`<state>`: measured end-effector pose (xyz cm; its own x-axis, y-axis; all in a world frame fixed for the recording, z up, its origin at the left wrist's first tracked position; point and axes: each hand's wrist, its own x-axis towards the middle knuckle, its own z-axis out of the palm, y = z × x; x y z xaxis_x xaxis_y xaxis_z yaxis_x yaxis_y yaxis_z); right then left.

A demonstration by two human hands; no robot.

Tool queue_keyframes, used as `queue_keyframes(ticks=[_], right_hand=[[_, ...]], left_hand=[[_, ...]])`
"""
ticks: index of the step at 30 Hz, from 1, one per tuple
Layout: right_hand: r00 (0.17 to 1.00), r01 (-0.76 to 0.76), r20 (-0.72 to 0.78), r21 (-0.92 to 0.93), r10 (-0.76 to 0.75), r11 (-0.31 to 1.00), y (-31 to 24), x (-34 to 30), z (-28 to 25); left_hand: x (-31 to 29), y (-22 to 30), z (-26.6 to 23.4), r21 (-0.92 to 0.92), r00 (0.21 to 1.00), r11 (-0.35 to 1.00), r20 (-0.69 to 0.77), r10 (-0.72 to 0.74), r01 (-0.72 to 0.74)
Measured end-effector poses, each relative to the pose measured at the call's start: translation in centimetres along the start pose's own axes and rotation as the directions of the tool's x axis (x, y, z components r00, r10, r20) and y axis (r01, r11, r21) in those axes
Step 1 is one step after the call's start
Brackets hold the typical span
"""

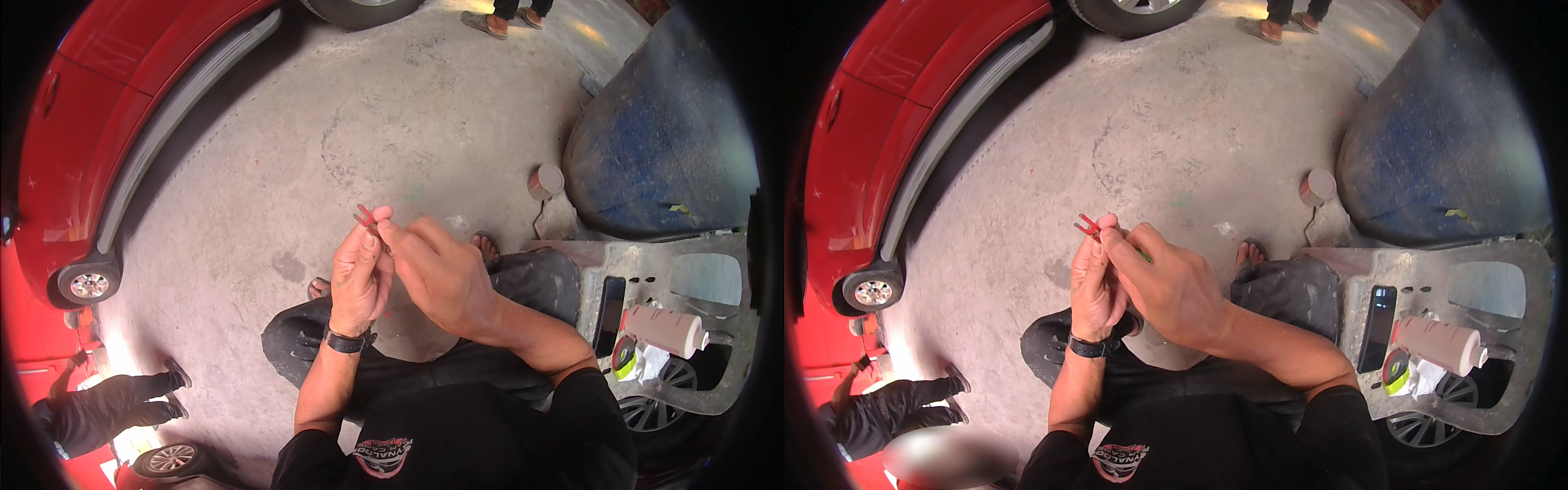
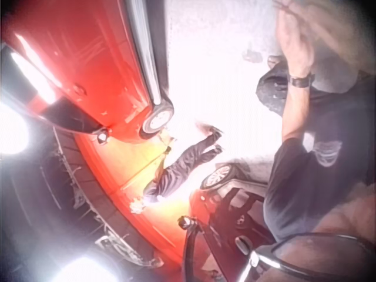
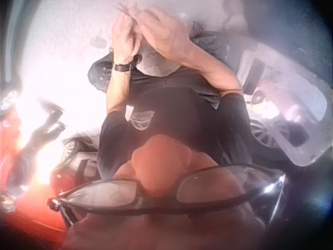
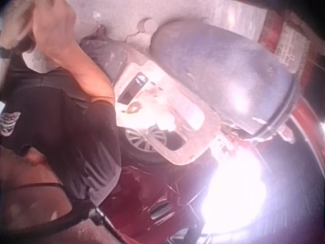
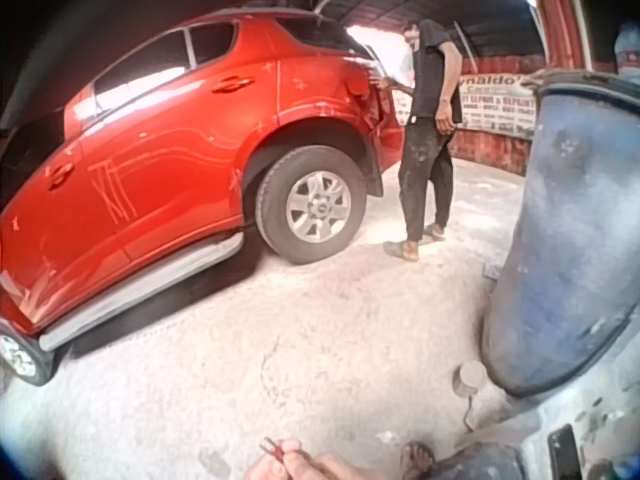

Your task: The person holds a small metal tool and a green marker, then sits on the floor and repeatedly rubs the marker on the tool. The person also briefly touches their face and adjusts their glasses.

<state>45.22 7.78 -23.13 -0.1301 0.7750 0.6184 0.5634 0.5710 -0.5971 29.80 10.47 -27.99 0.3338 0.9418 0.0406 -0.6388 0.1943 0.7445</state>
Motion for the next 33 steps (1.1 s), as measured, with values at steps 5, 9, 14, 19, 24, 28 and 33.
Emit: queue_keyframes(ticks=[5, 9, 14, 19, 24, 28, 33], right_hand=[[0.996, -0.070, 0.056, 0.025, 0.069, 0.997, -0.5, 0.1, -0.7], [0.993, -0.102, 0.068, 0.049, 0.099, 0.994, -0.5, 0.0, -0.9], [0.995, -0.073, 0.064, 0.013, 0.072, 0.997, -0.5, -0.1, -0.9], [0.990, -0.120, 0.086, 0.064, 0.114, 0.991, -0.4, -0.1, -1.4], [0.997, -0.076, 0.011, 0.066, 0.075, 0.995, -0.4, -0.2, -1.2], [0.997, -0.071, 0.025, 0.074, 0.069, 0.995, -0.4, -0.2, -0.5], [0.994, -0.092, 0.064, 0.059, 0.088, 0.994, -0.7, 0.0, -0.7]], left_hand=[[0.2, -0.2, -0.4, 0.012, 0.998, 0.999, 0.056, 0.036, -0.037], [0.1, -0.6, -0.5, 0.069, 0.998, 0.996, -0.013, 0.053, -0.052], [0.1, -0.5, -0.8, 0.142, 0.998, 0.989, -0.044, 0.051, -0.045], [0.4, 0.1, -0.9, 0.065, 0.999, 0.998, 0.047, 0.008, -0.011], [0.4, 0.2, 0.2, -0.068, 1.000, 0.998, -0.007, 0.011, -0.012], [0.3, 0.3, 0.3, -0.076, 1.000, 0.997, 0.021, 0.001, 0.000], [0.1, 0.2, 0.3, -0.059, 1.000, 0.998, 0.016, -0.003, 0.004]])
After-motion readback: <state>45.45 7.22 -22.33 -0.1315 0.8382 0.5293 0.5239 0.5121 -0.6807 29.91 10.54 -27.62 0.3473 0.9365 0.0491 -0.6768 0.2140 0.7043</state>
